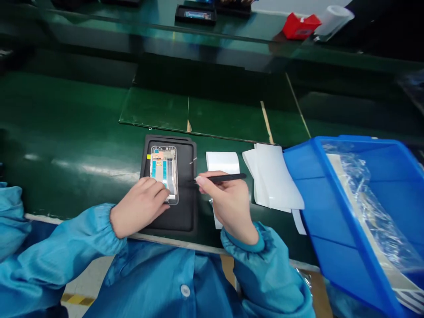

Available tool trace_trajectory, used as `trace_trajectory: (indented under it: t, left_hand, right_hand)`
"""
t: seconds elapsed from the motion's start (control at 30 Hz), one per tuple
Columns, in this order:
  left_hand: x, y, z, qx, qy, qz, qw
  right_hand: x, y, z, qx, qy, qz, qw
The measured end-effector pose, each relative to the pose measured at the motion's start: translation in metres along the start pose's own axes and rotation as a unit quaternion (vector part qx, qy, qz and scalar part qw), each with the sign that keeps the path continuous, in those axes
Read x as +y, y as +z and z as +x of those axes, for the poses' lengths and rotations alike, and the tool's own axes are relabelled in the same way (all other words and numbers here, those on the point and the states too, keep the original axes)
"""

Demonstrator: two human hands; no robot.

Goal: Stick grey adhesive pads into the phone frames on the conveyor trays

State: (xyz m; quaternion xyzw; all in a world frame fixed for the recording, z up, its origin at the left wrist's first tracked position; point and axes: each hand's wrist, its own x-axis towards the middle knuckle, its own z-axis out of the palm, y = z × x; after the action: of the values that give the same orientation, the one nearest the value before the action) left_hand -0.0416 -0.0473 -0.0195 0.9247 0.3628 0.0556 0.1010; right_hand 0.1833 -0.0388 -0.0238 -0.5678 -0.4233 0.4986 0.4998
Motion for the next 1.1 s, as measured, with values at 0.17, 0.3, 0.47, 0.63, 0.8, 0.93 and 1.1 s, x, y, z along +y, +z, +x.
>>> trace_trajectory:
  t: [0.17,0.3,0.47,0.63,0.8,0.93,1.1]
  left_hand:
    - [0.018,0.008,-0.003,0.024,0.018,-0.040,0.999]
    - [0.006,0.006,-0.008,0.076,-0.017,-0.090,0.993]
    - [-0.025,0.010,-0.005,0.198,-0.144,-0.055,0.968]
    - [-0.031,0.019,0.001,0.214,-0.159,-0.055,0.962]
    - [-0.028,0.019,0.000,0.196,-0.166,-0.056,0.965]
    - [-0.028,0.019,0.001,0.190,-0.169,-0.052,0.966]
    - [-0.028,0.019,0.002,0.184,-0.169,-0.044,0.967]
  right_hand:
    - [-0.004,0.034,0.025,-0.037,0.001,-0.016,0.999]
    - [-0.004,0.048,0.044,-0.061,-0.010,-0.068,0.996]
    - [0.002,0.053,0.052,-0.078,0.002,-0.116,0.990]
    - [0.001,0.051,0.050,-0.080,0.003,-0.134,0.988]
    - [-0.002,0.053,0.048,-0.079,-0.011,-0.162,0.984]
    - [-0.003,0.054,0.048,-0.075,-0.016,-0.160,0.984]
    - [-0.002,0.053,0.047,-0.074,-0.021,-0.168,0.983]
